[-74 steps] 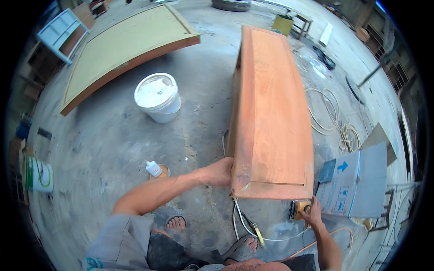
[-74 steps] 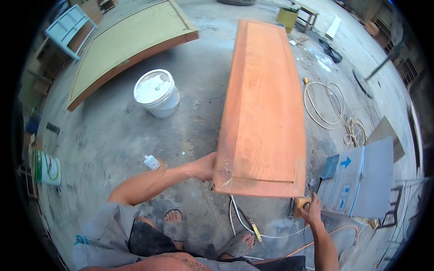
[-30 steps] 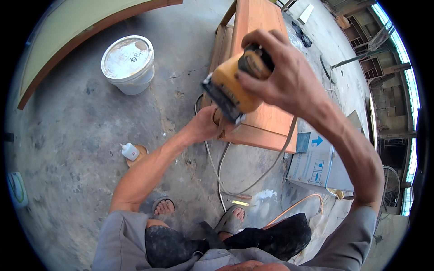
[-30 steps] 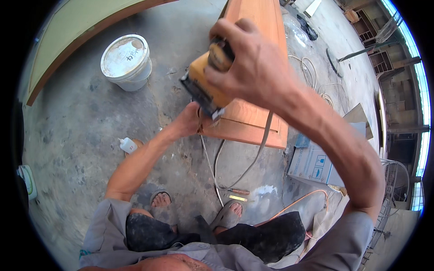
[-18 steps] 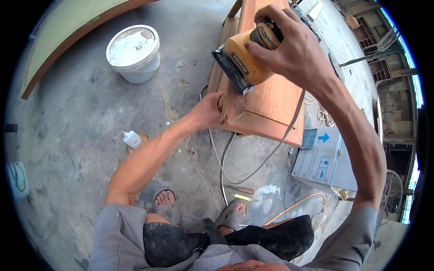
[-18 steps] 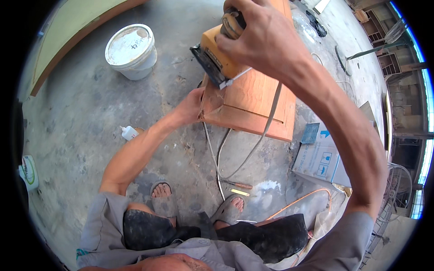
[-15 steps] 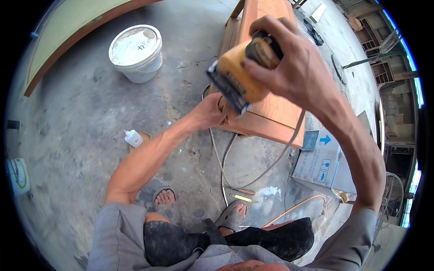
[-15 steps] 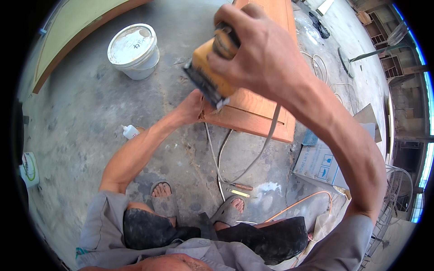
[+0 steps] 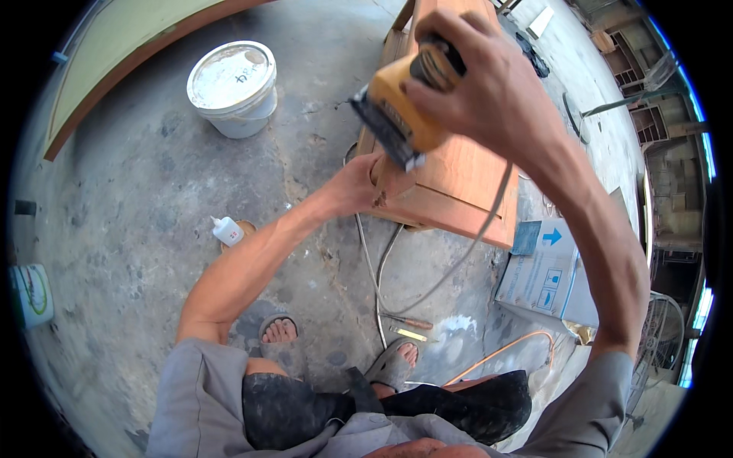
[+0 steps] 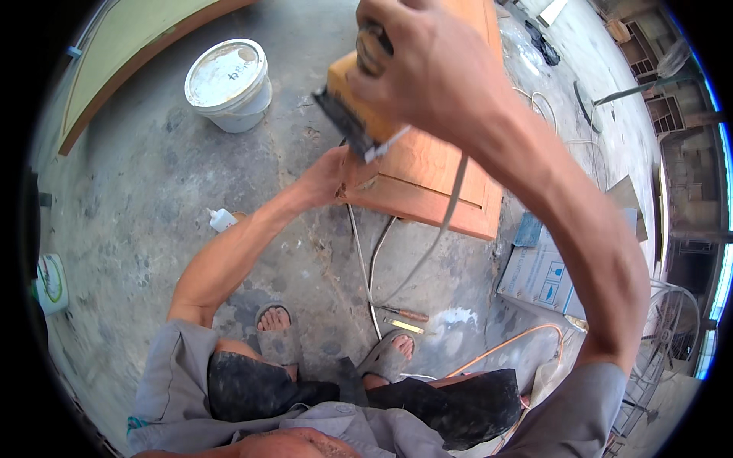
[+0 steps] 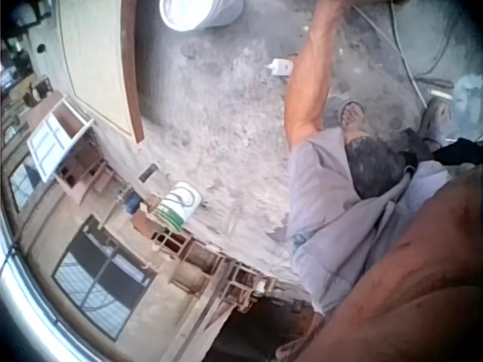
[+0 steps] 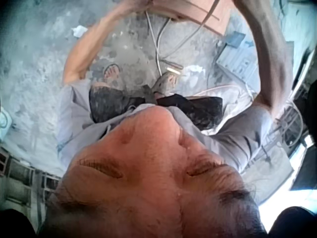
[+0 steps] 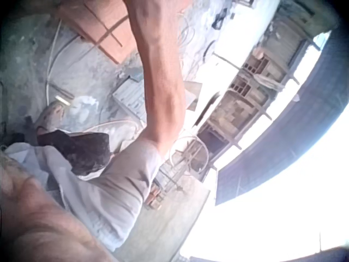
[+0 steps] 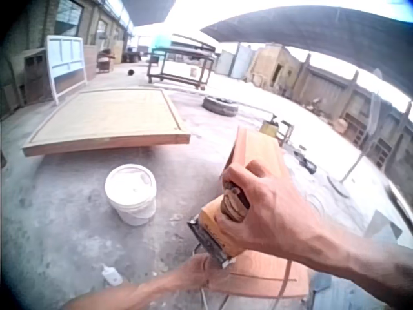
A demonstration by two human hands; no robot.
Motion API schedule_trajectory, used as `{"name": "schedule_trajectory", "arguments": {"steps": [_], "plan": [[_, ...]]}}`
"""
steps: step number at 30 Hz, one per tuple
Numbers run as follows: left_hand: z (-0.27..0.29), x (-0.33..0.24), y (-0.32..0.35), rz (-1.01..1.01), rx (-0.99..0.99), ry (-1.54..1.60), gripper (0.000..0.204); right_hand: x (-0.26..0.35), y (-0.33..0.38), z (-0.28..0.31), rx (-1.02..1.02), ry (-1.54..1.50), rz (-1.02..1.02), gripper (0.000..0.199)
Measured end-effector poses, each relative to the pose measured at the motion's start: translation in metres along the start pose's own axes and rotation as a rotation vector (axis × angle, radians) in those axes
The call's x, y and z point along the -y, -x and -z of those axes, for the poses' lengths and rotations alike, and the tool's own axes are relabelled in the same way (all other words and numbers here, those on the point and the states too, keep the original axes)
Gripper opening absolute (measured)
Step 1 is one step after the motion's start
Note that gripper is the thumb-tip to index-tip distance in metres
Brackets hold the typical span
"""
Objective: The person is repairing a wooden piece by applying glue to a crack, sanding the surface, and smoothing the edges. They use a power sander and a sanding block to finish the repair.
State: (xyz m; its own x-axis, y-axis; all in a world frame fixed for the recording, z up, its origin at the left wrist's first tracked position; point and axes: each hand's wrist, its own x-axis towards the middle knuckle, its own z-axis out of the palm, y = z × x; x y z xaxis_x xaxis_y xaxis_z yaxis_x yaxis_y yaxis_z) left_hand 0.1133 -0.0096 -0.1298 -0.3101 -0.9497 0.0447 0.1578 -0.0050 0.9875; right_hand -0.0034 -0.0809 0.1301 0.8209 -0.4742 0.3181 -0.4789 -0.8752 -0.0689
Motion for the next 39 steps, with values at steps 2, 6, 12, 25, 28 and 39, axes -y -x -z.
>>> {"name": "schedule_trajectory", "arguments": {"steps": [2, 6, 12, 25, 28, 39], "plan": [[0.004, 0.000, 0.007, -0.075, -0.013, 0.049, 0.045, 0.016, 0.009, 0.002, 0.082, -0.082, 0.020, 0.044], [-0.002, 0.005, 0.006, -0.140, -0.079, 0.136, 0.040, 0.007, -0.009, -0.005, 0.034, 0.017, -0.011, 0.044], [-0.006, -0.010, 0.006, -0.401, -0.203, -0.066, 0.043, 0.028, 0.017, 0.002, 0.057, -0.126, 0.019, 0.035], [-0.014, -0.025, 0.009, 0.002, -0.194, -0.025, 0.029, -0.007, 0.008, -0.001, 0.026, -0.032, -0.061, 0.038], [-0.010, -0.009, 0.005, -0.081, -0.188, 0.100, 0.028, 0.002, 0.011, -0.002, -0.015, -0.026, -0.025, 0.039], [-0.008, -0.019, 0.009, -0.229, -0.187, 0.031, 0.038, 0.032, 0.029, 0.003, 0.095, -0.011, 0.018, 0.040]]}}
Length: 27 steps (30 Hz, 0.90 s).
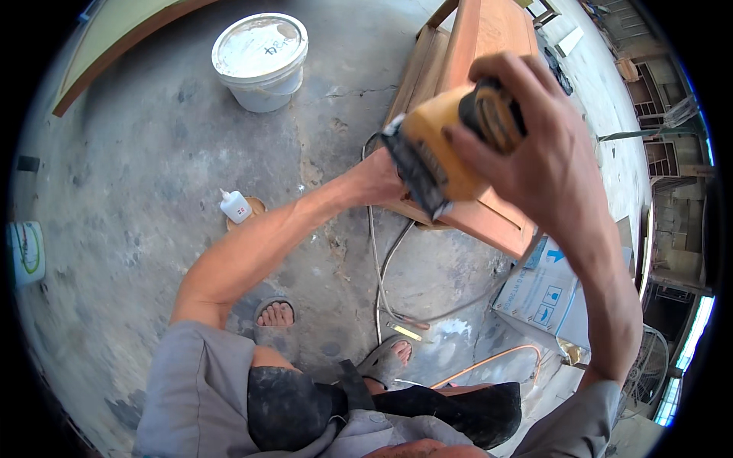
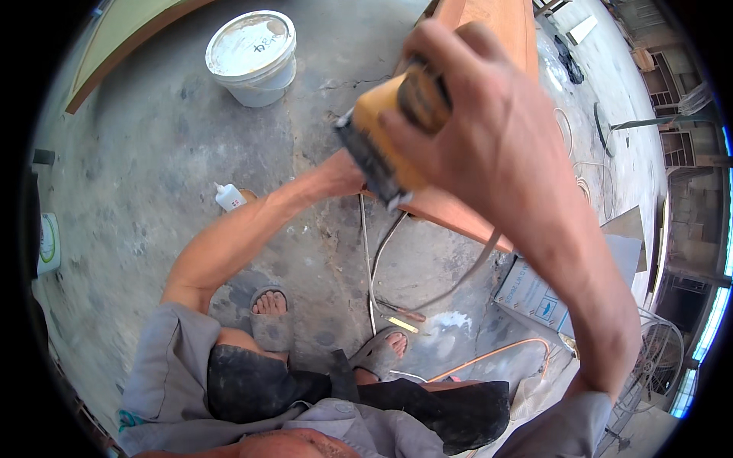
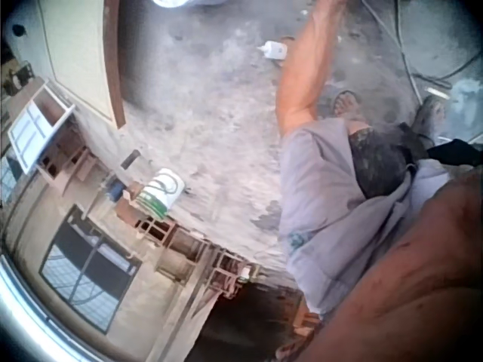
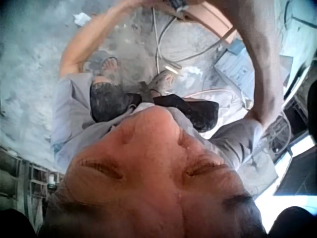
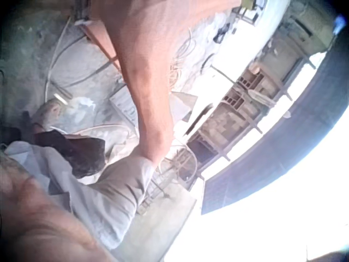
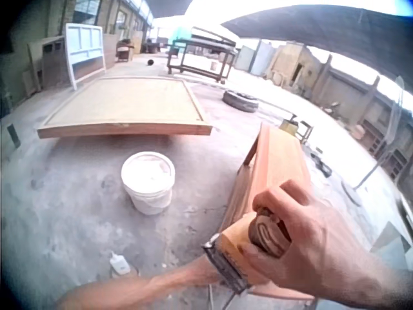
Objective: The person is repairing a wooden piece by applying glue to a crack, sanding the surface, and smoothing the edges. They use a power sander and a sanding block to finish the repair.
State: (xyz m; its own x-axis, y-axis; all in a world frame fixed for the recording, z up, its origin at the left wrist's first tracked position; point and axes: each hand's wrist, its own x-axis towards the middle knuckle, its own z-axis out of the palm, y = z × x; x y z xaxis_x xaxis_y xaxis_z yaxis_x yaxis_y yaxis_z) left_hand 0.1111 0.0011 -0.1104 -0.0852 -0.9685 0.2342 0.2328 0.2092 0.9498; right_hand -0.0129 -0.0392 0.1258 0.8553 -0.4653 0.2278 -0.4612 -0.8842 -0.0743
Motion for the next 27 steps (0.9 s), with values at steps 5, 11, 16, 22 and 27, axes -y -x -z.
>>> {"name": "schedule_trajectory", "arguments": {"steps": [5, 11, 16, 22, 27], "plan": [[0.001, 0.008, -0.003, 0.089, 0.066, -0.195, 0.043, -0.020, -0.017, 0.000, -0.014, 0.037, -0.050, 0.040], [-0.002, -0.005, 0.001, 0.029, -0.030, 0.415, 0.035, 0.003, 0.004, 0.003, -0.023, 0.011, 0.097, 0.043], [0.003, 0.008, -0.004, 0.134, 0.079, -0.168, 0.043, -0.006, -0.007, 0.000, -0.059, 0.033, 0.002, 0.040], [0.004, 0.008, 0.000, 0.006, 0.027, -0.017, 0.030, -0.005, -0.013, 0.000, -0.002, 0.015, 0.032, 0.041], [-0.003, 0.006, -0.004, -0.037, 0.076, 0.050, 0.027, -0.006, -0.001, 0.006, 0.027, 0.047, 0.051, 0.042]]}}
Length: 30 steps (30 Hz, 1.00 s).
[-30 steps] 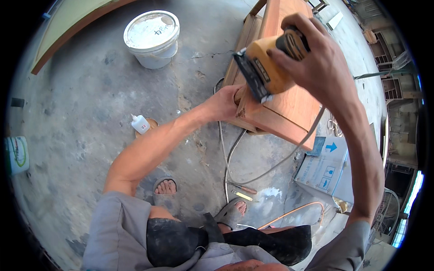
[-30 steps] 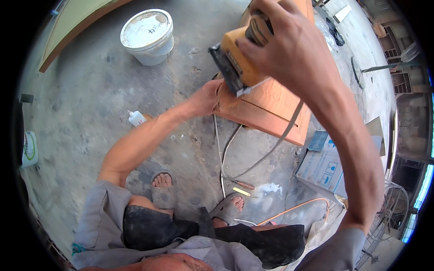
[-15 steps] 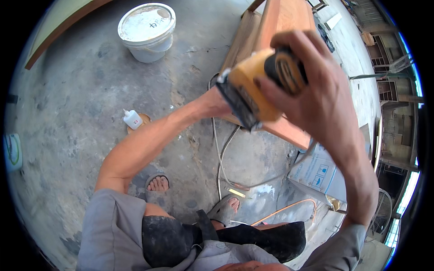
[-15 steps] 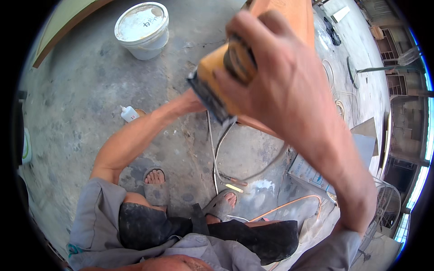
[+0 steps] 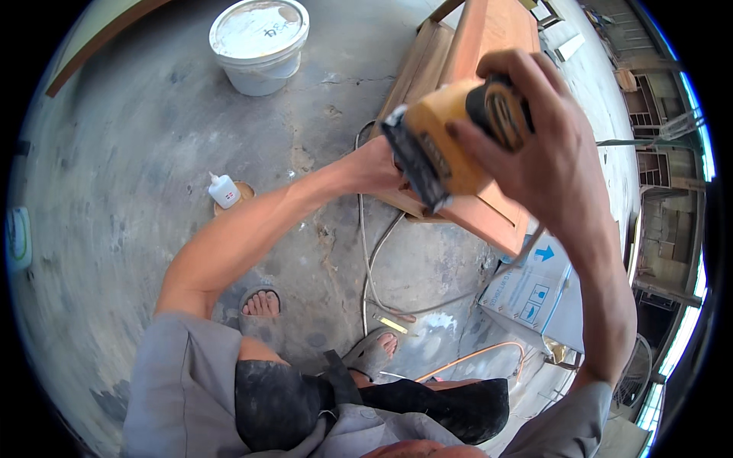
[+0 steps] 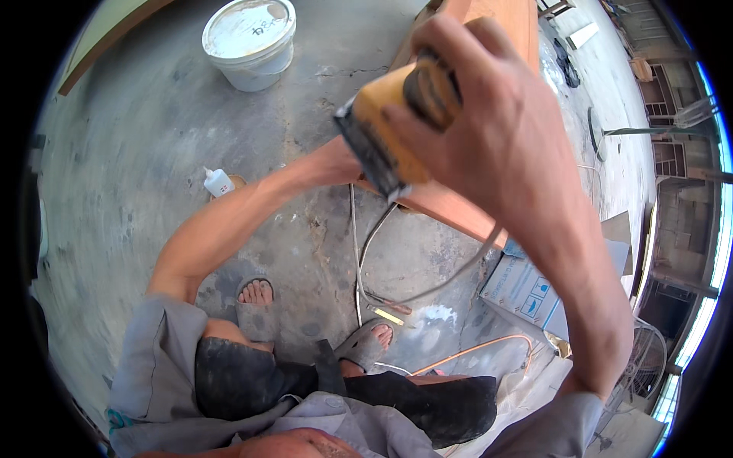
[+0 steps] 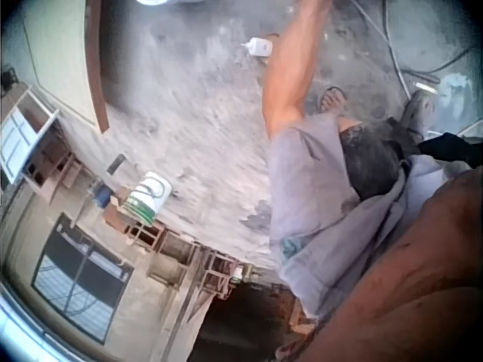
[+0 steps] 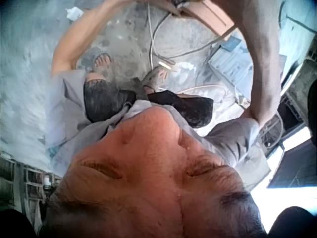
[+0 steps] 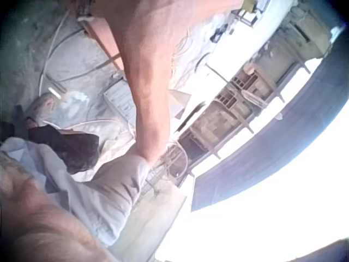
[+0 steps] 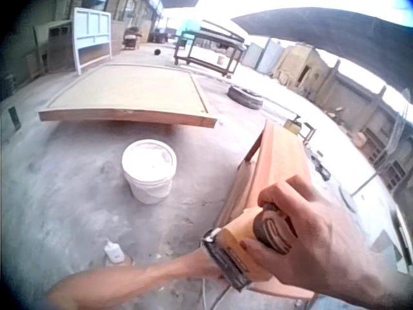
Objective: The person is repairing a wooden piece by applying glue to a crack, sanding the surface, and smoothing the edges. They use a power sander and a sanding block to finish the repair.
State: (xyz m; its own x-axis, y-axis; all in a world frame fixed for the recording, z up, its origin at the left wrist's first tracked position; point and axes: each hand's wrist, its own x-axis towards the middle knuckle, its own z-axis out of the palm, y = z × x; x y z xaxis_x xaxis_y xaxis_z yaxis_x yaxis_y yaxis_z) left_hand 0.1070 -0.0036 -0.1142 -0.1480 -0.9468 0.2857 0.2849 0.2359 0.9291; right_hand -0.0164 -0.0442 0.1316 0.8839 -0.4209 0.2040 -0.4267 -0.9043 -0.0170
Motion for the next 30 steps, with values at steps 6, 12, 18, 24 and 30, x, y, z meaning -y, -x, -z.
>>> {"name": "schedule_trajectory", "arguments": {"steps": [6, 12, 18, 24, 30], "plan": [[0.005, 0.011, 0.003, 0.178, -0.036, -0.096, 0.030, -0.015, -0.031, -0.008, 0.085, 0.037, 0.017, 0.043], [0.011, 0.017, 0.013, 0.091, -0.121, -0.159, 0.024, 0.017, -0.080, -0.005, 0.264, 0.151, 0.435, 0.051], [0.009, 0.030, 0.017, 0.232, -0.066, -0.020, 0.029, 0.097, -0.134, 0.025, 0.885, 0.305, 0.188, 0.044], [0.018, 0.054, 0.020, 0.147, -0.036, 0.323, 0.031, 0.090, -0.119, 0.012, 0.817, 0.063, 0.455, 0.037], [0.020, 0.026, 0.017, 0.163, 0.009, -0.094, 0.034, 0.080, -0.146, -0.004, 0.813, -0.130, 0.481, 0.030]]}}
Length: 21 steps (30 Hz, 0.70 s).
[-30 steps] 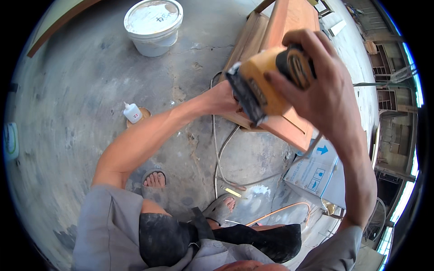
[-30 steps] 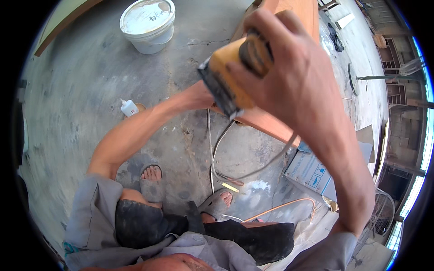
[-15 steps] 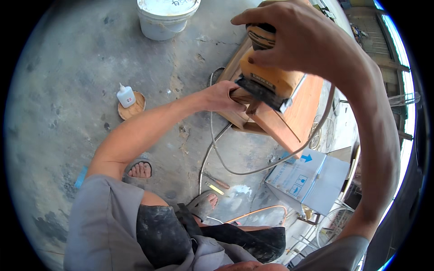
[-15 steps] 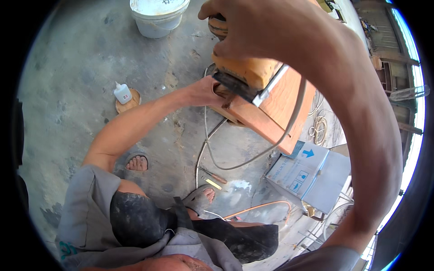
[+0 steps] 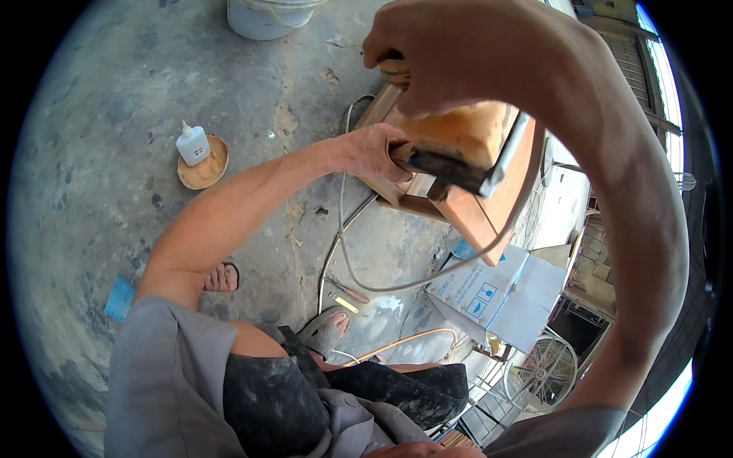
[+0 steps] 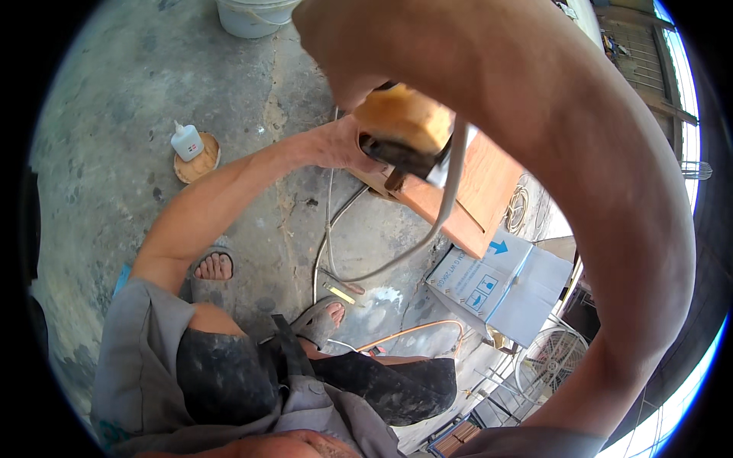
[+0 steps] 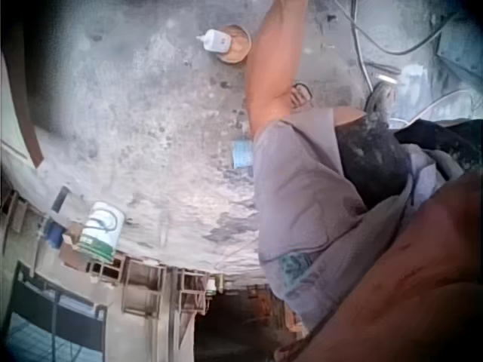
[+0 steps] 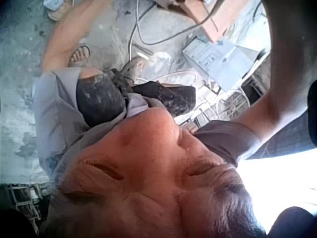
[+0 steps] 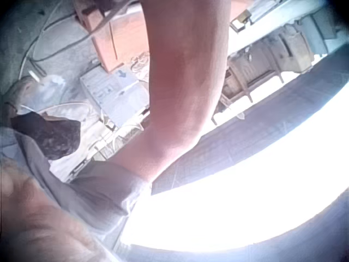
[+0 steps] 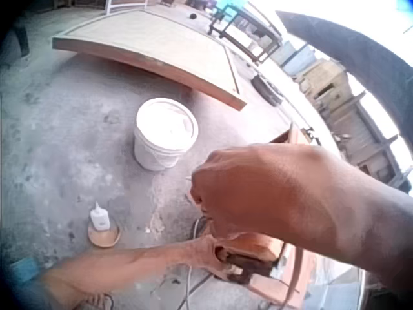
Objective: The person is repairing a wooden piece by applying glue to a crack, sanding the surface, and smoothing the edges. They use a power sander and a sanding block to finish the repair.
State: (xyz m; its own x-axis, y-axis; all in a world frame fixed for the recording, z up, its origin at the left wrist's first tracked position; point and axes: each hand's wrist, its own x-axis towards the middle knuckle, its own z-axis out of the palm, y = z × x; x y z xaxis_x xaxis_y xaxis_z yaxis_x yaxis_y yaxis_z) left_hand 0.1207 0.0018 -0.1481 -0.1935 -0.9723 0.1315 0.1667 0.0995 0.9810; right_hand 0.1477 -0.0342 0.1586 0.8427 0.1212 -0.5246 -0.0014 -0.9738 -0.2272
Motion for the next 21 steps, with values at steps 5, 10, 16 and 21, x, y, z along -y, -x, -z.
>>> {"name": "schedule_trajectory", "arguments": {"steps": [5, 10, 16, 21], "plan": [[-0.009, 0.045, -0.003, -0.196, -0.084, 0.510, 0.046, -0.009, 0.003, -0.013, -0.077, -0.211, 0.142, 0.024], [-0.003, 0.067, 0.009, -0.036, 0.089, 1.079, 0.056, -0.018, -0.010, -0.014, -0.015, -0.161, 0.297, 0.018], [0.005, 0.017, 0.001, 0.005, 0.016, 0.307, 0.054, -0.012, -0.008, 0.011, 0.151, -0.207, 0.091, 0.019], [0.004, 0.020, -0.004, -0.002, -0.011, 0.237, 0.041, 0.029, -0.011, 0.014, 0.264, 0.122, -0.173, 0.034]]}}
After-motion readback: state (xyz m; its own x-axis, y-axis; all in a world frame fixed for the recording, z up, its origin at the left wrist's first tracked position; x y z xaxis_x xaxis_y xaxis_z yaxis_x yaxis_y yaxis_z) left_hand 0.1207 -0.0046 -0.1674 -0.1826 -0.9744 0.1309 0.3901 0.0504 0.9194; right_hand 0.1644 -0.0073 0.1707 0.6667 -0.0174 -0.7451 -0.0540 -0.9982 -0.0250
